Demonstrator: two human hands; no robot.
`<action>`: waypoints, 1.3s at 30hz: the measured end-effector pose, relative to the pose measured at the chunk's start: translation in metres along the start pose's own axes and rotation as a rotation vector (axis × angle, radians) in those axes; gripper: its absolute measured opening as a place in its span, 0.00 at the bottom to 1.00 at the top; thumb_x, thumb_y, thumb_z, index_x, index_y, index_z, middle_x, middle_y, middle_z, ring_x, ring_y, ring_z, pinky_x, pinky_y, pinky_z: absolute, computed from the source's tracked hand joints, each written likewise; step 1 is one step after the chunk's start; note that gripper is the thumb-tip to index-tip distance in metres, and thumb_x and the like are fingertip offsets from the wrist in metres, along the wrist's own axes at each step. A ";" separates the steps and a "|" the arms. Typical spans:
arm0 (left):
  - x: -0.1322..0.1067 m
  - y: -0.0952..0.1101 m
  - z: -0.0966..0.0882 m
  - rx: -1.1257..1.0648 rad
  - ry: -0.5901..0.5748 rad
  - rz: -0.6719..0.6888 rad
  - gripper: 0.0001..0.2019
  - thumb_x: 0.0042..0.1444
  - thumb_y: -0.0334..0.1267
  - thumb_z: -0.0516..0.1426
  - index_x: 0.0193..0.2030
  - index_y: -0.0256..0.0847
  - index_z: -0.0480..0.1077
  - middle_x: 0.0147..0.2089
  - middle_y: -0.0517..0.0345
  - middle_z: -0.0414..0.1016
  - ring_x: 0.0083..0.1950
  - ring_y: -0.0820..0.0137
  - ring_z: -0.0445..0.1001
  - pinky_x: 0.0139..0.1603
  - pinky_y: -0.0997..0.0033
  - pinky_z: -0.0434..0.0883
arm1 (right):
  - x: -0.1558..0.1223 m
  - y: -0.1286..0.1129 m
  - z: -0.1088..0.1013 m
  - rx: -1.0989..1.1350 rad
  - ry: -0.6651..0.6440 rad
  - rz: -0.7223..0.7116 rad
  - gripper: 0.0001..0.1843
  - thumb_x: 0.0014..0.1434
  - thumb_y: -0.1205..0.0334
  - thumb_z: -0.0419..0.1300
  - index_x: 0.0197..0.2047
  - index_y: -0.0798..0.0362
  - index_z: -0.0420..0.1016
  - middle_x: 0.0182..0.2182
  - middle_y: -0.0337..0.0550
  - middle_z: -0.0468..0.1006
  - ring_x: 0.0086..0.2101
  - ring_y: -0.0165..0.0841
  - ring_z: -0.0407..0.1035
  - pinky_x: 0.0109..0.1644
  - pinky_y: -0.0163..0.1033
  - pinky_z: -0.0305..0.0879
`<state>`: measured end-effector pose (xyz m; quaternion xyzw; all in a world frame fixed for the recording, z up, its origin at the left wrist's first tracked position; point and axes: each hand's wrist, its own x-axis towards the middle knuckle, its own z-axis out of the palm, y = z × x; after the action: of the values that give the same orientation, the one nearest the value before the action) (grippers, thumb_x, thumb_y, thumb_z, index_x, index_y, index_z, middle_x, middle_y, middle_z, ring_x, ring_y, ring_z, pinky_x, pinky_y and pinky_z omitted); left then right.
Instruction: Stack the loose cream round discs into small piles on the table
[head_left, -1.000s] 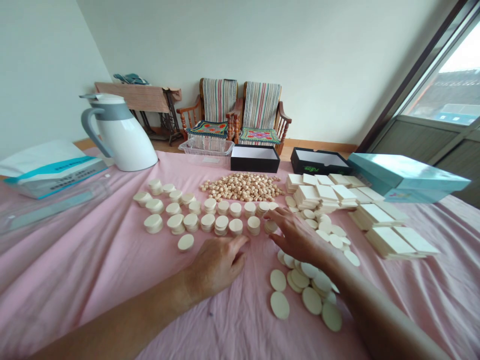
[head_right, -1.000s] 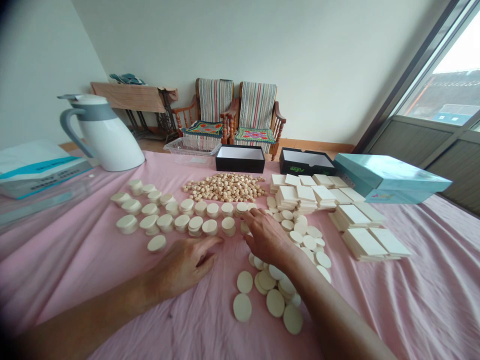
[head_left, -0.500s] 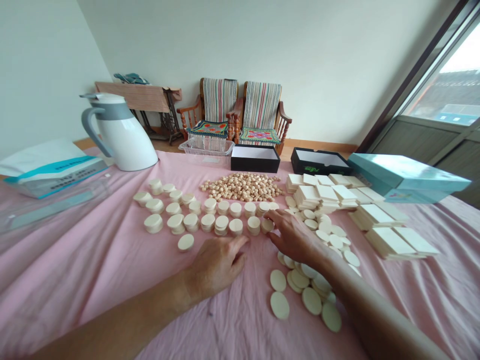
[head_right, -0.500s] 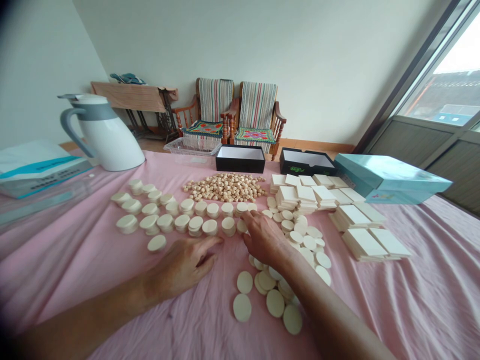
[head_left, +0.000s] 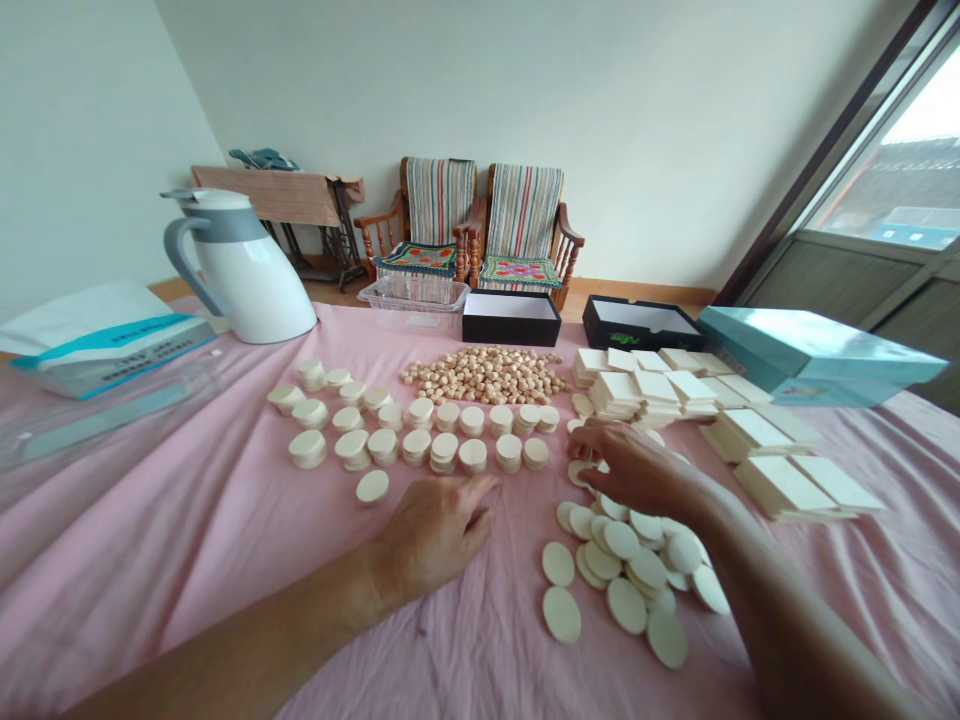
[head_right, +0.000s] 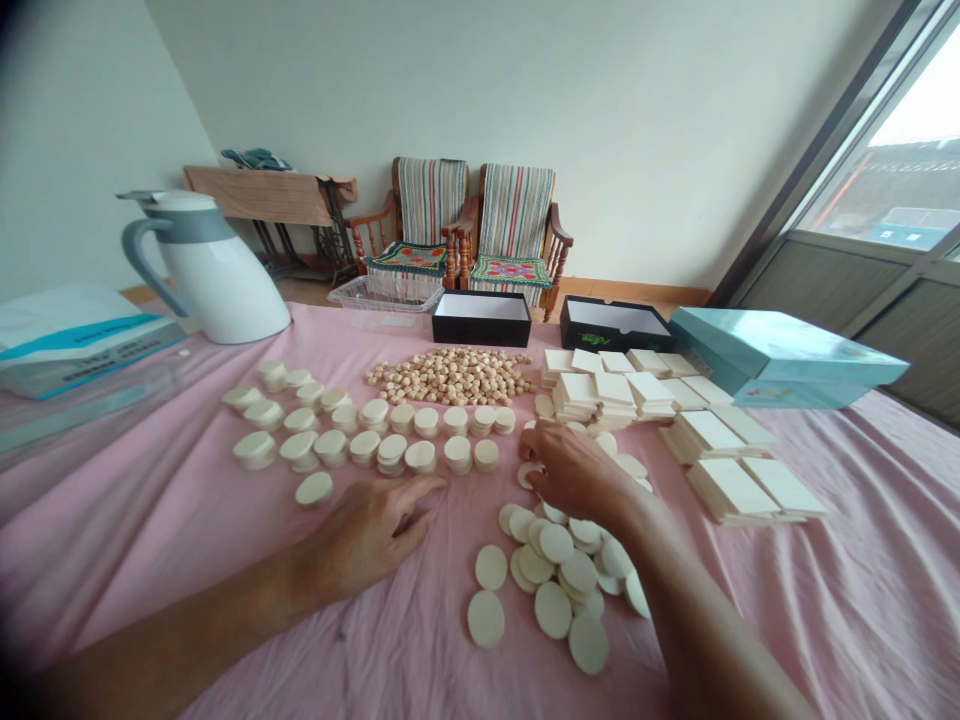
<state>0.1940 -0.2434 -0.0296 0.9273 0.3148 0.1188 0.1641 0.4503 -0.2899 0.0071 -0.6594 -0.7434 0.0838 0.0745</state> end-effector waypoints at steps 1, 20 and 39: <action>0.000 0.000 0.000 0.001 0.000 0.000 0.15 0.57 0.33 0.51 0.51 0.43 0.69 0.35 0.58 0.78 0.34 0.69 0.76 0.35 0.71 0.65 | -0.002 -0.003 0.001 -0.020 -0.018 0.002 0.05 0.50 0.68 0.57 0.33 0.53 0.72 0.32 0.44 0.74 0.34 0.34 0.68 0.35 0.36 0.57; 0.000 0.002 -0.001 -0.006 0.001 -0.012 0.14 0.57 0.32 0.51 0.49 0.42 0.70 0.33 0.58 0.77 0.34 0.69 0.75 0.34 0.73 0.65 | 0.001 -0.013 0.004 0.107 0.046 -0.052 0.09 0.52 0.71 0.56 0.38 0.53 0.72 0.34 0.43 0.75 0.34 0.32 0.67 0.37 0.35 0.57; 0.000 0.003 -0.003 -0.019 0.005 -0.002 0.13 0.57 0.32 0.51 0.48 0.43 0.69 0.33 0.59 0.77 0.33 0.69 0.75 0.34 0.73 0.65 | 0.007 -0.023 0.013 0.134 0.288 -0.081 0.08 0.53 0.70 0.55 0.38 0.54 0.69 0.35 0.44 0.70 0.34 0.32 0.65 0.39 0.36 0.59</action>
<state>0.1948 -0.2448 -0.0262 0.9250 0.3150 0.1239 0.1725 0.4239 -0.2858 -0.0003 -0.6277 -0.7437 0.0347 0.2272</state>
